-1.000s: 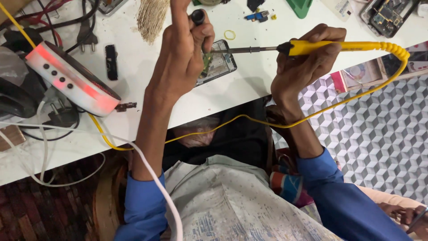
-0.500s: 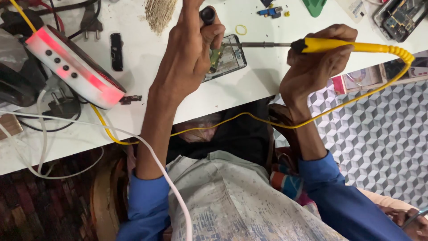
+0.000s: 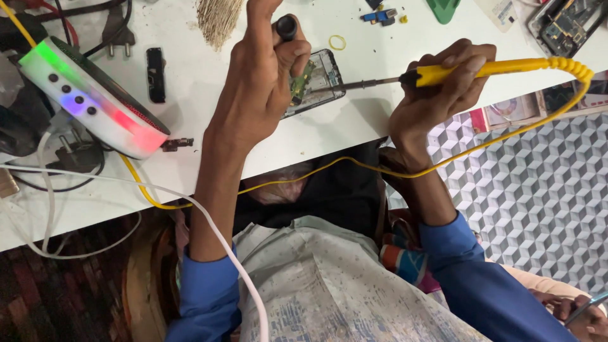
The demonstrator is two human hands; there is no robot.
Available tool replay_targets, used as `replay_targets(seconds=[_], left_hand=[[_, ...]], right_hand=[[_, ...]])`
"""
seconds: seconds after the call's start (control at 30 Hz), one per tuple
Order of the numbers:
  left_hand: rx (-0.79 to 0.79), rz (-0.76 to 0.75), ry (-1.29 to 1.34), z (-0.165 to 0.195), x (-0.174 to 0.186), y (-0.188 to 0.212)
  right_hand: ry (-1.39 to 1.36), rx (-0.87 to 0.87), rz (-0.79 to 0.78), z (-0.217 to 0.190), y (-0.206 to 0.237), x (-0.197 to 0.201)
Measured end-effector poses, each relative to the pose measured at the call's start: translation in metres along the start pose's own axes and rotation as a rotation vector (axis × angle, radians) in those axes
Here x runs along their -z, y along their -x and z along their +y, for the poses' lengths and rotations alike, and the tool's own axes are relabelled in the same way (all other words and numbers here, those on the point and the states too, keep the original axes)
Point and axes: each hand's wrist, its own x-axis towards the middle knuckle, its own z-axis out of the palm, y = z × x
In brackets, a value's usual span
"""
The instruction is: The person uses a soldering iron and a small tool to work on a disassembled smartphone circuit board. They repeatedly apply heat and manipulate components on the board while seated at a cluttered workbench.
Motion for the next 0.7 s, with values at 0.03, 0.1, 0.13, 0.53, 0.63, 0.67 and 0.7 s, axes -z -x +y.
replay_targets(seconds=[0.03, 0.1, 0.13, 0.53, 0.63, 0.67, 0.7], left_hand=[[0.002, -0.002, -0.003, 0.0, 0.0, 0.0], [-0.003, -0.005, -0.013, 0.001, -0.001, 0.0], [0.01, -0.007, -0.016, 0.001, -0.001, 0.0], [0.018, -0.008, -0.003, -0.002, -0.002, 0.004], [0.028, -0.011, -0.011, -0.002, -0.001, 0.003], [0.035, -0.013, -0.02, -0.002, -0.001, 0.004], [0.035, -0.011, -0.036, -0.002, -0.001, 0.003]], right_hand=[[0.018, 0.014, -0.005, 0.0, 0.0, -0.002], [0.068, 0.049, -0.013, 0.001, -0.001, -0.006], [0.089, 0.062, -0.02, 0.001, -0.001, -0.008], [0.269, 0.174, -0.071, 0.016, 0.009, 0.001], [0.276, 0.196, -0.052, 0.02, 0.008, 0.003], [0.278, 0.203, -0.053, 0.021, 0.008, 0.004], [0.281, 0.213, -0.055, 0.021, 0.007, 0.004]])
